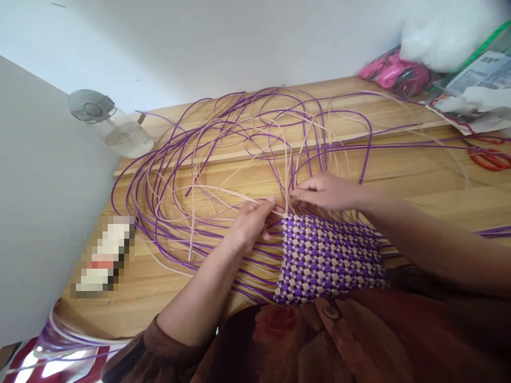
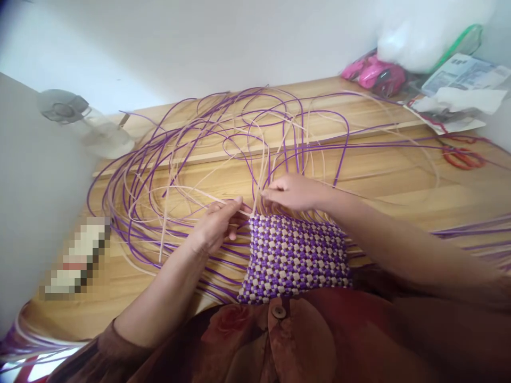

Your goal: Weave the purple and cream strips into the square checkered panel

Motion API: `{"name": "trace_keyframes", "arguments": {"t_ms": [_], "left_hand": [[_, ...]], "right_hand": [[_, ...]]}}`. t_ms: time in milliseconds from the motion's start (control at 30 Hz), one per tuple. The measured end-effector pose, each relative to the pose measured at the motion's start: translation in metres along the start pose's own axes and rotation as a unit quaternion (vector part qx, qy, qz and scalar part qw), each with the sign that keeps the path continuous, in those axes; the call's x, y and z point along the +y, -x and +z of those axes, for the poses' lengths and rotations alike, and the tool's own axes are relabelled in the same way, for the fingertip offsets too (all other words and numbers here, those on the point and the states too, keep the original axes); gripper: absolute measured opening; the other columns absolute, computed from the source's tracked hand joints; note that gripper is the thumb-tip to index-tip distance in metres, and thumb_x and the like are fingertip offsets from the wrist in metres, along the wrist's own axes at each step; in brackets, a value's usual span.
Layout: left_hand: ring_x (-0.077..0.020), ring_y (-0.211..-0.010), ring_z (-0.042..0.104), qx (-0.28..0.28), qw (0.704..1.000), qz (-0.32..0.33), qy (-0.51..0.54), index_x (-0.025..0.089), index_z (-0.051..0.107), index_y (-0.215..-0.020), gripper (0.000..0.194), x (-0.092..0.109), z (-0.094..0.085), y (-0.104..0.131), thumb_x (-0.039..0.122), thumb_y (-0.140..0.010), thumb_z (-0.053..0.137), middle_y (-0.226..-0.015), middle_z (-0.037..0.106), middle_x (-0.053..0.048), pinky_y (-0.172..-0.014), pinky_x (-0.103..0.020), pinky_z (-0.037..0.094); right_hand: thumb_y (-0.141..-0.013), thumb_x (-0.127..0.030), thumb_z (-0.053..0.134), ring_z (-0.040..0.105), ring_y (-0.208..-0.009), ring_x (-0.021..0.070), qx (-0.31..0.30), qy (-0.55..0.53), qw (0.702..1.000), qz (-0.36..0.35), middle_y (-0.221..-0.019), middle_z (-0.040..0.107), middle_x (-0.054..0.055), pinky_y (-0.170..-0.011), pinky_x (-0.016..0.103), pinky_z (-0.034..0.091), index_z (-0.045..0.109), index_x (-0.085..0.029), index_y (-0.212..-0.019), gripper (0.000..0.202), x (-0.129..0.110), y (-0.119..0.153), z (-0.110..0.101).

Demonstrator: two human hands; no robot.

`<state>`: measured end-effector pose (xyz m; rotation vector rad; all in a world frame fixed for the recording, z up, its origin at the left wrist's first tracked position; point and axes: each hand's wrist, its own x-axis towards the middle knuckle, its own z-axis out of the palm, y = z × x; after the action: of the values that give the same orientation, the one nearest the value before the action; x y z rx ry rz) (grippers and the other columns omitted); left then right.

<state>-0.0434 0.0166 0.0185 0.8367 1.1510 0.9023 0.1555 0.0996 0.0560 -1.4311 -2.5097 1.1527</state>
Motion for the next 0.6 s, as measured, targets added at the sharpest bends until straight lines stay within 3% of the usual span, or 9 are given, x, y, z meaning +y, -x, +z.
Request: {"name": "trace_keyframes", "arguments": {"t_ms": [100, 167, 300, 333, 367, 400, 500, 600], "left_hand": [[-0.0153, -0.06, 0.06, 0.031, 0.994, 0.034, -0.103, 0.015, 0.071, -0.073, 0.043, 0.008, -0.013, -0.001, 0.057, -0.079, 0.062, -0.073, 0.07, -0.009, -0.042, -0.021, 0.034], [-0.018, -0.062, 0.061, 0.066, 0.959, 0.071, -0.265, 0.016, 0.069, -0.064, 0.042, 0.015, -0.023, 0.001, 0.053, -0.081, 0.059, -0.066, 0.068, -0.009, -0.051, -0.025, 0.039], [-0.0239, -0.064, 0.059, 0.224, 0.786, 0.092, -0.568, 0.02, 0.058, -0.051, 0.046, 0.024, -0.035, 0.009, 0.055, -0.08, 0.062, -0.054, 0.059, -0.009, -0.06, -0.031, 0.036], [-0.0243, -0.065, 0.058, 0.244, 0.757, 0.097, -0.598, 0.02, 0.058, -0.052, 0.043, 0.024, -0.035, 0.01, 0.054, -0.077, 0.065, -0.056, 0.059, -0.008, -0.061, -0.031, 0.035], [-0.0236, -0.065, 0.058, 0.247, 0.747, 0.11, -0.607, 0.02, 0.059, -0.056, 0.039, 0.024, -0.034, 0.012, 0.052, -0.076, 0.068, -0.058, 0.06, -0.008, -0.061, -0.031, 0.034], [-0.022, -0.064, 0.057, 0.233, 0.757, 0.13, -0.596, 0.02, 0.061, -0.06, 0.034, 0.023, -0.032, 0.013, 0.05, -0.075, 0.07, -0.061, 0.062, -0.007, -0.061, -0.03, 0.034], [-0.0173, -0.065, 0.057, 0.114, 0.842, 0.196, -0.49, 0.02, 0.07, -0.076, 0.025, 0.021, -0.023, 0.015, 0.044, -0.081, 0.067, -0.071, 0.067, -0.004, -0.062, -0.027, 0.037], [-0.0159, -0.067, 0.055, 0.003, 0.897, 0.21, -0.39, 0.019, 0.072, -0.075, 0.032, 0.021, -0.017, 0.015, 0.046, -0.088, 0.06, -0.072, 0.066, -0.004, -0.064, -0.026, 0.038]], "right_hand": [[-0.092, -0.06, 0.047, 0.046, -0.06, 0.0122, 0.018, -0.012, 1.0, -0.02, -0.061, 0.054, 0.0, -0.057, 0.026, 0.03, 0.062, -0.016, -0.065, 0.053, 0.01, 0.021, 0.021], [-0.091, -0.06, 0.048, 0.049, -0.066, 0.0143, 0.019, -0.067, 0.997, -0.023, -0.065, 0.057, 0.001, -0.061, 0.026, 0.034, 0.066, -0.017, -0.071, 0.051, 0.013, 0.026, 0.028], [-0.086, -0.061, 0.056, 0.053, -0.07, 0.0169, 0.006, -0.165, 0.986, -0.007, -0.069, 0.062, 0.002, -0.066, 0.028, 0.039, 0.071, -0.018, -0.078, 0.046, 0.011, 0.029, 0.03], [-0.085, -0.061, 0.058, 0.053, -0.07, 0.0168, 0.004, -0.191, 0.982, 0.001, -0.07, 0.062, 0.002, -0.067, 0.029, 0.04, 0.072, -0.017, -0.079, 0.046, 0.009, 0.03, 0.03], [-0.083, -0.061, 0.059, 0.053, -0.069, 0.0163, 0.001, -0.218, 0.976, 0.012, -0.071, 0.062, 0.002, -0.067, 0.029, 0.041, 0.071, -0.017, -0.08, 0.046, 0.008, 0.03, 0.03], [-0.082, -0.061, 0.06, 0.053, -0.068, 0.0155, -0.003, -0.247, 0.969, 0.023, -0.071, 0.063, 0.002, -0.067, 0.028, 0.041, 0.071, -0.016, -0.081, 0.046, 0.007, 0.031, 0.03], [-0.079, -0.058, 0.065, 0.052, -0.067, 0.0127, -0.017, -0.331, 0.943, 0.04, -0.074, 0.064, 0.002, -0.067, 0.027, 0.041, 0.07, -0.014, -0.082, 0.044, 0.006, 0.033, 0.032], [-0.078, -0.052, 0.068, 0.05, -0.063, 0.0102, -0.037, -0.388, 0.92, 0.036, -0.072, 0.062, 0.0, -0.064, 0.025, 0.039, 0.067, -0.014, -0.079, 0.038, 0.007, 0.033, 0.033]]}}
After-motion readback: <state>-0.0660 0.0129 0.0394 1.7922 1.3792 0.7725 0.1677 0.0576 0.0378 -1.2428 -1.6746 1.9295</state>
